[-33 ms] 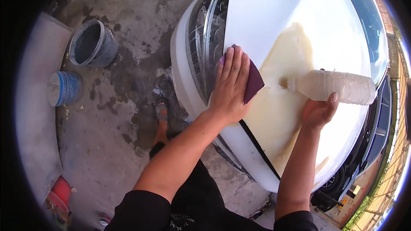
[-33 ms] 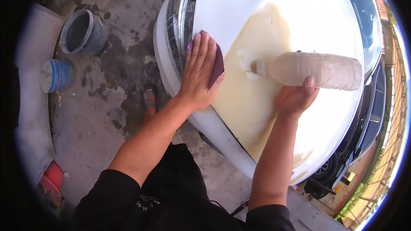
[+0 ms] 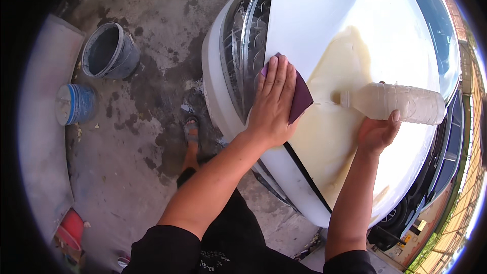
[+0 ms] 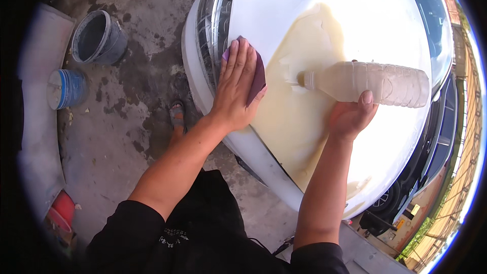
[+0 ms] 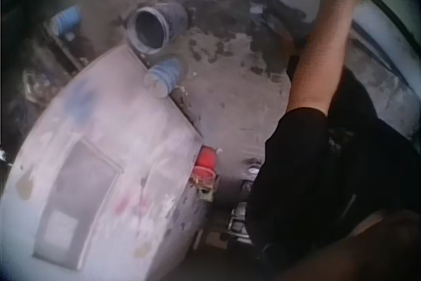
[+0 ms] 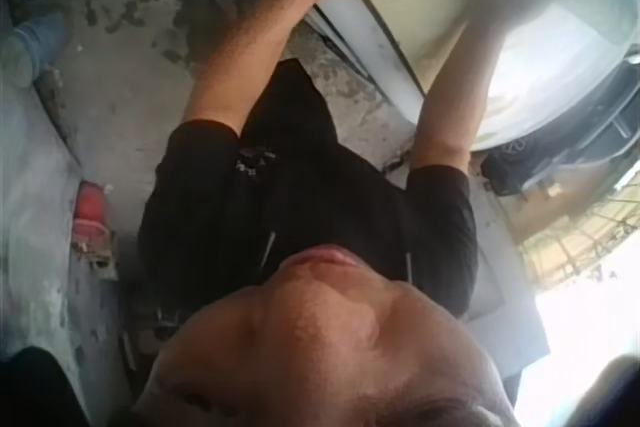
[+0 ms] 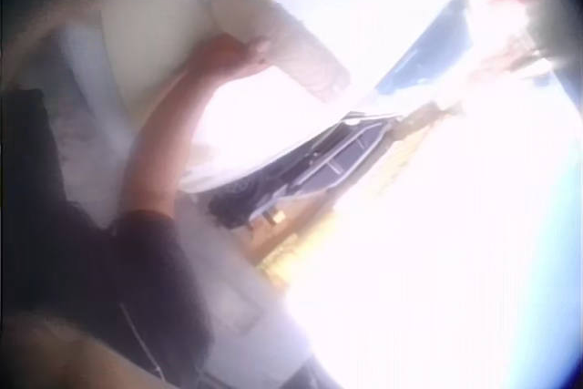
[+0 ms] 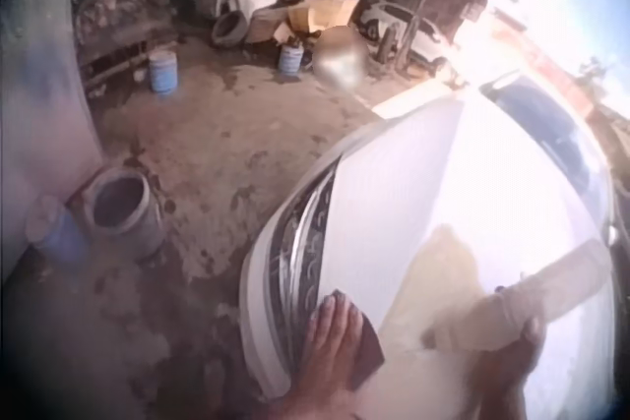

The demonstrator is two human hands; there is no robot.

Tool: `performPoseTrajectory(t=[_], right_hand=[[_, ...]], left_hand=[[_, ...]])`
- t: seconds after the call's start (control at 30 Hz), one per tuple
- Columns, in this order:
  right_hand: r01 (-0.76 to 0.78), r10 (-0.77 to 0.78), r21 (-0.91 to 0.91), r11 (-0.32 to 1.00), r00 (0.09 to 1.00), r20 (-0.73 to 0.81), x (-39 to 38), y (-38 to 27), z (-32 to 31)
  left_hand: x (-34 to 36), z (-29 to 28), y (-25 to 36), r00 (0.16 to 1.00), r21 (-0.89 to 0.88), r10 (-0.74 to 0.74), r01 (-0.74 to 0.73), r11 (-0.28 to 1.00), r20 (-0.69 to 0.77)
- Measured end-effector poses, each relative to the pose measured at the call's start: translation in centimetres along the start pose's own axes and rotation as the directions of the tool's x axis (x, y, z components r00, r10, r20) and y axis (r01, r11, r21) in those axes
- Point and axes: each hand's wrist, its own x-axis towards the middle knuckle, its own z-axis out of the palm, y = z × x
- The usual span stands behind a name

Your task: The person sands the white hood of a car using a purple sanding block while continuously pouring liquid from a plastic bottle onto the surface. The person moves the sanding block across different areas of the hood, including near the edges and the central emblem.

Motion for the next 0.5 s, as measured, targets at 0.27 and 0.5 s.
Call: performPoseTrajectory(t=[0.27,0.5], right_hand=[[-0.010,0.010,-0.003,1.000,1.000,0.008,0.5,-0.4,0.2],[-0.020,0.020,0.018,1.000,1.000,0.015,0.7,-0.5,0.1]], left_hand=[[-11.9,1.5,-0.7,0.991,-0.162,0.125,-0.116,0.980,0.043],[-14.5,0.6,-5.9,0.996,-0.273,-0.070,0.055,0.960,-0.048]])
